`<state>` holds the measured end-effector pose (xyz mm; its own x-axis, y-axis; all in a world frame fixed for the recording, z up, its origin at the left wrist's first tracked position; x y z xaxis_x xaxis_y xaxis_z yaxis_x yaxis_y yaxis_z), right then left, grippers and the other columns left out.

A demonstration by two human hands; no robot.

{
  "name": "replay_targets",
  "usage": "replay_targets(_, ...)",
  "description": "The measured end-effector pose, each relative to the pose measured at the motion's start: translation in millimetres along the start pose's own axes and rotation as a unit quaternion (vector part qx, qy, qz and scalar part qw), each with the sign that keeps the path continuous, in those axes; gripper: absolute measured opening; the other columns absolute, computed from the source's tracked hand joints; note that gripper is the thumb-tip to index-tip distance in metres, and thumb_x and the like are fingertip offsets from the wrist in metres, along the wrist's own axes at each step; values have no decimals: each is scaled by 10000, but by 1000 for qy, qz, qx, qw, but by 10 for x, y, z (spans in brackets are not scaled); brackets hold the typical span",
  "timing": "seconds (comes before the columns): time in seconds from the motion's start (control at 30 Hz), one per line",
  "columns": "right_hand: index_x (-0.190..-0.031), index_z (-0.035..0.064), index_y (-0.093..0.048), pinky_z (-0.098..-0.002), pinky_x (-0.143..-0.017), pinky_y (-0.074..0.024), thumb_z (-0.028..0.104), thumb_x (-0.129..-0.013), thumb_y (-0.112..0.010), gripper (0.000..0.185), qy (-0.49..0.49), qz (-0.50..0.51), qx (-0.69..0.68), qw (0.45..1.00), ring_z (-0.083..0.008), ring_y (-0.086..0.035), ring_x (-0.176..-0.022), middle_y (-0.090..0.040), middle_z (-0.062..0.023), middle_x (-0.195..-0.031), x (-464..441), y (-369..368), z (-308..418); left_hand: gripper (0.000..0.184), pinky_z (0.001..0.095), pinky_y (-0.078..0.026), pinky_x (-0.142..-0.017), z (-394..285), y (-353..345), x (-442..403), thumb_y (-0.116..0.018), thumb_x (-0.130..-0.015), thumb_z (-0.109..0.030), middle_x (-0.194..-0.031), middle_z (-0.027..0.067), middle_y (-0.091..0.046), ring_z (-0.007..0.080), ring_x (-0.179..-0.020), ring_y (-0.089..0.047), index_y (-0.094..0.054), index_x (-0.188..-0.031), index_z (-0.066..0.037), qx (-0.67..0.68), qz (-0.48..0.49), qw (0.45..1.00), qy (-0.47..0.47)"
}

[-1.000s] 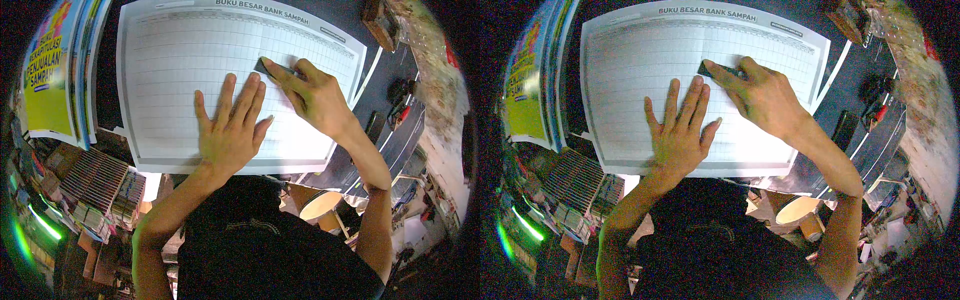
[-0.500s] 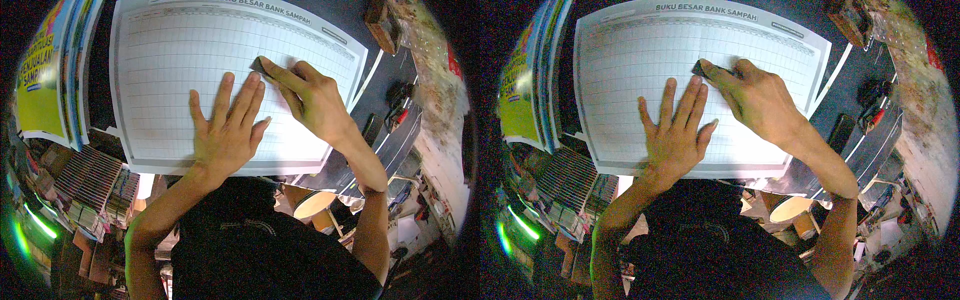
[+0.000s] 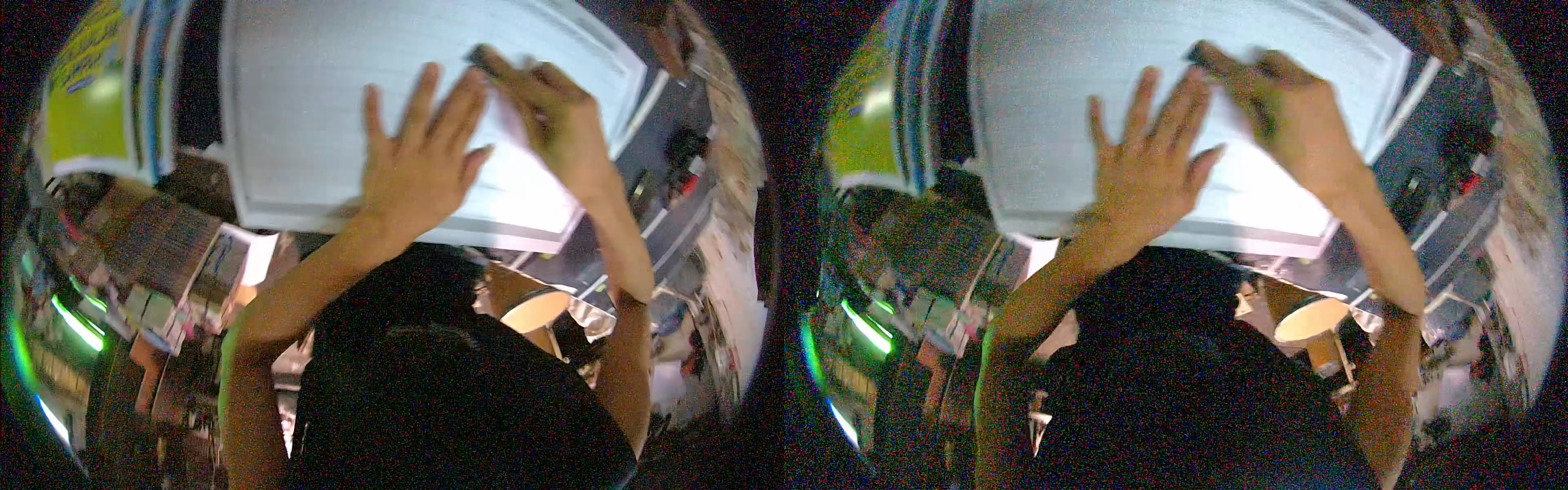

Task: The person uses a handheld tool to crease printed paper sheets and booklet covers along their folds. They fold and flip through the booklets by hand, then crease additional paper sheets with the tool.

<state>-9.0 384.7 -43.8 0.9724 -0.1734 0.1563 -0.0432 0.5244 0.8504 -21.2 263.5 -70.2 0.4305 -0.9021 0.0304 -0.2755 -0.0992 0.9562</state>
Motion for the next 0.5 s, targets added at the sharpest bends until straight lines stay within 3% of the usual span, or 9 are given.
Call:
replay_targets(0.07,-1400,184,-618,-388,-610,-468,21,-913,-636,514,-2,-49,10,999,-249,-479,-606,-488,-136,-735,38,61,2,639,762,-134,-1124,-37,7,13,-478,-988,-520,-1650,11,-292,323,-1533,-179,-459,-1517,-162,-5,-14,1000,-7)
replay_targets(0.2,-1406,200,-615,-386,-597,-460,26,-906,-653,531,35,-59,12,998,-259,-477,-598,-482,-150,-740,22,80,63,689,767,-102,-1123,-25,-17,22,-501,-971,-539,-1655,-9,-280,318,-1533,-198,-413,-1542,-164,15,-8,1000,2)
replay_targets(0.33,-1403,230,-619,-386,-593,-473,26,-887,-670,557,-17,-38,11,999,-256,-500,-586,-486,-132,-735,39,43,4,646,759,-121,-1128,-34,2,11,-496,-983,-521,-1654,6,-284,305,-1531,-201,-458,-1520,-163,9,-6,1000,2)
replay_targets(0.4,-1409,228,-592,-439,-626,-532,120,-904,-664,522,-2,-40,11,999,-341,-612,-678,-583,-162,-838,30,52,39,651,750,-102,-1136,-35,12,15,-500,-982,-517,-1653,-2,-286,301,-1529,-211,-443,-1528,-166,1,-4,1000,1)
replay_targets(0.5,-1412,229,-590,-433,-613,-535,126,-906,-667,522,-21,-42,9,999,-337,-608,-659,-579,-158,-820,28,57,27,660,740,-70,-1145,-22,-9,12,-487,-989,-520,-1655,-14,-284,305,-1537,-196,-410,-1546,-174,-1,5,1000,5)
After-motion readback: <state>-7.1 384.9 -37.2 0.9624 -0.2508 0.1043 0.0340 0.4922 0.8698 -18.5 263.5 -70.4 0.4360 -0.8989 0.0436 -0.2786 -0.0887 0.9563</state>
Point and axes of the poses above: each hand's wrist, its own x-axis away from the middle knuckle, its own y-axis out of the back of the hand, z = x × y, the point moved 10 cm from there along -x, towards the middle knuckle
